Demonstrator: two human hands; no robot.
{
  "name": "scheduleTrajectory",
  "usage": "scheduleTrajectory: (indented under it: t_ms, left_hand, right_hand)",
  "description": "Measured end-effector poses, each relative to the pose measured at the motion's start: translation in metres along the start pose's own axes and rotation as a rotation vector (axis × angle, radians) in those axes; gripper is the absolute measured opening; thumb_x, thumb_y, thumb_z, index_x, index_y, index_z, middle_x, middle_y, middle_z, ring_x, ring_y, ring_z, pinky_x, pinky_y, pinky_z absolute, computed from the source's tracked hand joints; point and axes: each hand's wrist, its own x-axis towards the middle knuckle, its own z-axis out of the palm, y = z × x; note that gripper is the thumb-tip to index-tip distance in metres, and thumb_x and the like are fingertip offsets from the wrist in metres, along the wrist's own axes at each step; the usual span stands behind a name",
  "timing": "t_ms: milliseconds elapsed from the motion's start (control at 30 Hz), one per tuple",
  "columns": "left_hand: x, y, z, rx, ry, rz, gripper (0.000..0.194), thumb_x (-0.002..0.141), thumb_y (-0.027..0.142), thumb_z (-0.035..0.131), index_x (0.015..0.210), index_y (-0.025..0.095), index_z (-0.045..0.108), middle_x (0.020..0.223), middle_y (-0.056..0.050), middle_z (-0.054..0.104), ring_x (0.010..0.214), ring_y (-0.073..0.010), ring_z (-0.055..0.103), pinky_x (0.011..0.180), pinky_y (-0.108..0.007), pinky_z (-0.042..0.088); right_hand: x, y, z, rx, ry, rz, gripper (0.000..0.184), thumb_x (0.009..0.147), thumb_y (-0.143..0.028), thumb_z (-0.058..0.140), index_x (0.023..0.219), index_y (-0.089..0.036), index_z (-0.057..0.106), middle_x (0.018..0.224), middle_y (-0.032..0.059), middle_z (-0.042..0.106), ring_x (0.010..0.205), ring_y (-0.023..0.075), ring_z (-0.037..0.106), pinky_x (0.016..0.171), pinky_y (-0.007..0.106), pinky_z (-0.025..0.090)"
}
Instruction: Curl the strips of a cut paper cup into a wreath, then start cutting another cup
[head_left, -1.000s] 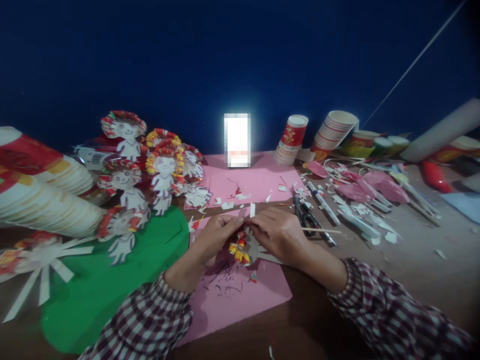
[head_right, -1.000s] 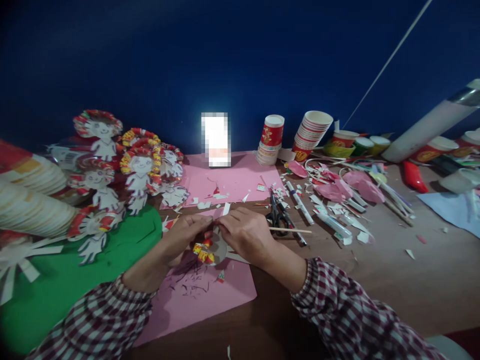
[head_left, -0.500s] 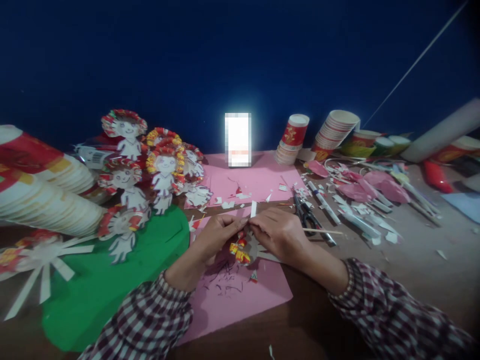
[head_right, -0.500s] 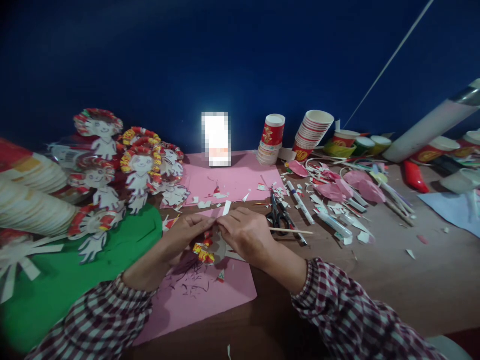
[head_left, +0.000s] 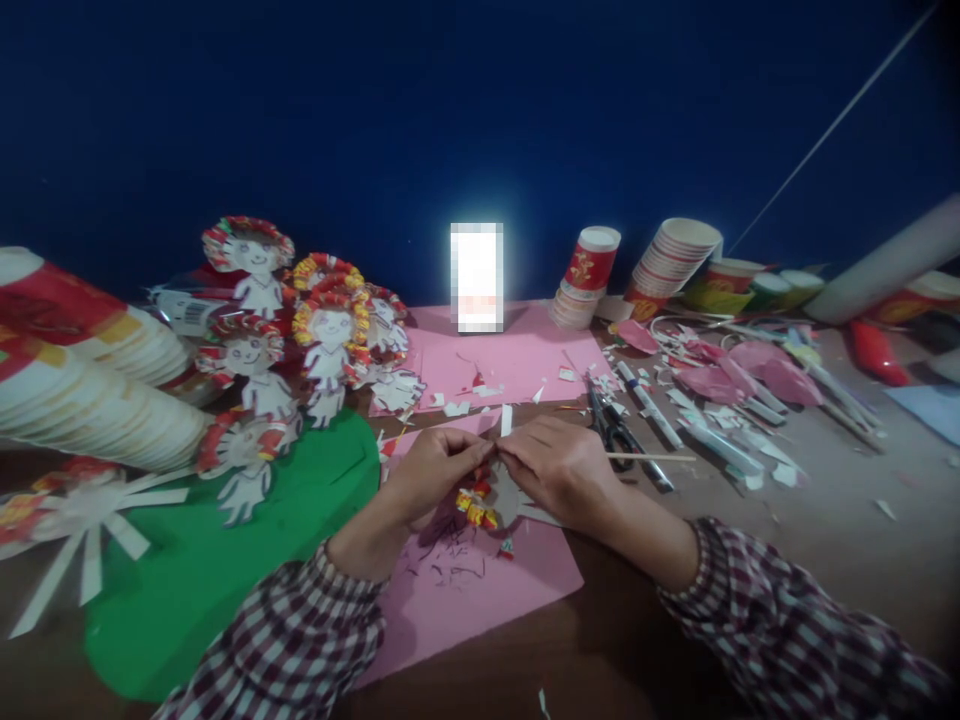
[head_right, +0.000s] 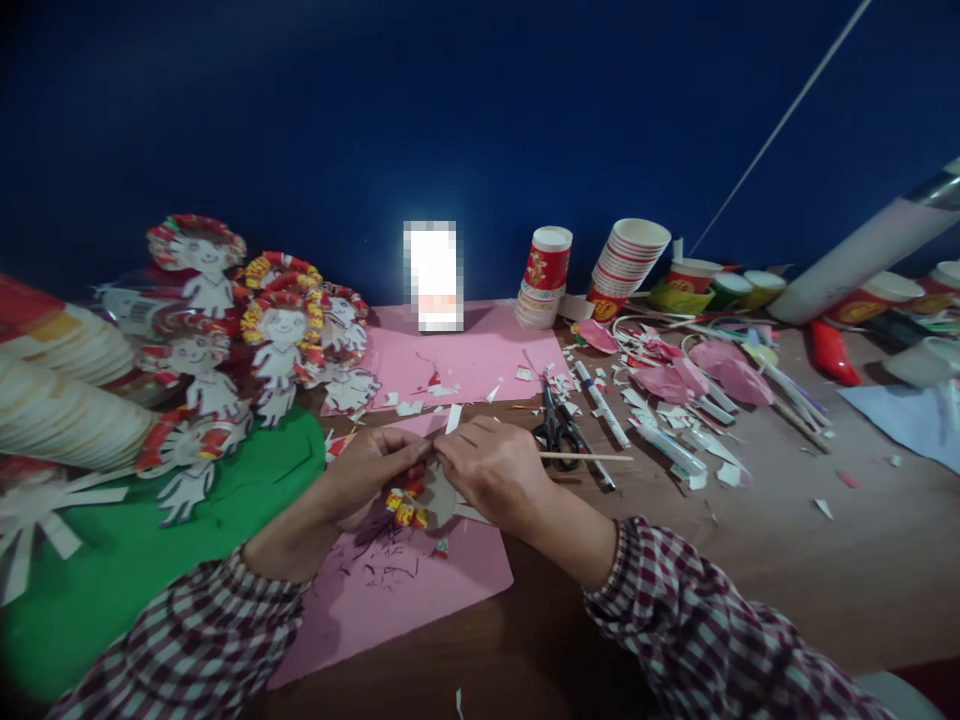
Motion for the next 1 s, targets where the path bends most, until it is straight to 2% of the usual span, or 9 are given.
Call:
scheduleTrajectory:
  t_ms: [167, 333, 600, 767, 1000]
  left_hand:
    - [-0.0008, 0.0009, -0.0005, -0.038, 0.002, -0.013, 0.029, 0.070, 0.038, 0.069, 0.063, 0.011, 0.063, 0.055, 0.000, 0.053, 0.051, -0.0068, 0.044, 0.049, -0.020, 0.034]
    - [-0.0015, 0.0011, -0.0002, -0.076, 0.009, -0.027, 0.029, 0.068, 0.040, 0.071, 0.069, 0.011, 0.066, 0.057, 0.000, 0.053, 0.052, -0.0080, 0.046, 0.051, -0.022, 0.037]
    - [-0.0018, 0.0025, 0.0019, -0.087, 0.039, -0.016, 0.023, 0.066, 0.035, 0.072, 0.068, 0.013, 0.066, 0.054, 0.002, 0.053, 0.047, -0.0064, 0.045, 0.046, -0.020, 0.034]
    - [-0.0004, 0.0018, 0.0017, -0.126, 0.073, -0.020, 0.018, 0.065, 0.029, 0.074, 0.072, 0.014, 0.067, 0.054, 0.003, 0.055, 0.047, -0.0060, 0.045, 0.046, -0.020, 0.035]
    - [-0.0003, 0.0012, 0.0018, -0.172, 0.065, -0.006, 0.019, 0.062, 0.025, 0.076, 0.074, 0.012, 0.068, 0.067, -0.001, 0.063, 0.060, -0.0086, 0.054, 0.057, -0.022, 0.043]
  right_hand:
    - [-0.0003, -0.0020, -0.0006, -0.054, -0.014, -0.008, 0.018, 0.088, -0.017, 0.045, 0.083, -0.017, 0.063, 0.075, 0.0050, 0.065, 0.077, 0.0162, 0.057, 0.072, 0.028, 0.045]
    - [-0.0004, -0.0031, 0.0006, -0.023, 0.024, 0.004, 0.018, 0.088, -0.016, 0.046, 0.090, -0.016, 0.064, 0.076, 0.0061, 0.066, 0.079, 0.0171, 0.059, 0.073, 0.029, 0.047]
    - [0.0003, -0.0042, 0.0003, -0.007, 0.073, 0.016, 0.018, 0.088, -0.018, 0.047, 0.090, -0.017, 0.065, 0.080, 0.0052, 0.067, 0.080, 0.0170, 0.059, 0.074, 0.030, 0.047]
    - [0.0030, -0.0044, -0.0014, -0.041, 0.077, 0.022, 0.016, 0.087, -0.019, 0.050, 0.085, -0.019, 0.065, 0.079, 0.0033, 0.066, 0.081, 0.0182, 0.053, 0.079, 0.032, 0.043]
    - [0.0013, -0.0047, 0.0020, -0.069, 0.087, 0.114, 0.013, 0.087, -0.025, 0.052, 0.083, -0.021, 0.063, 0.081, 0.0029, 0.065, 0.090, 0.0217, 0.047, 0.080, 0.035, 0.036]
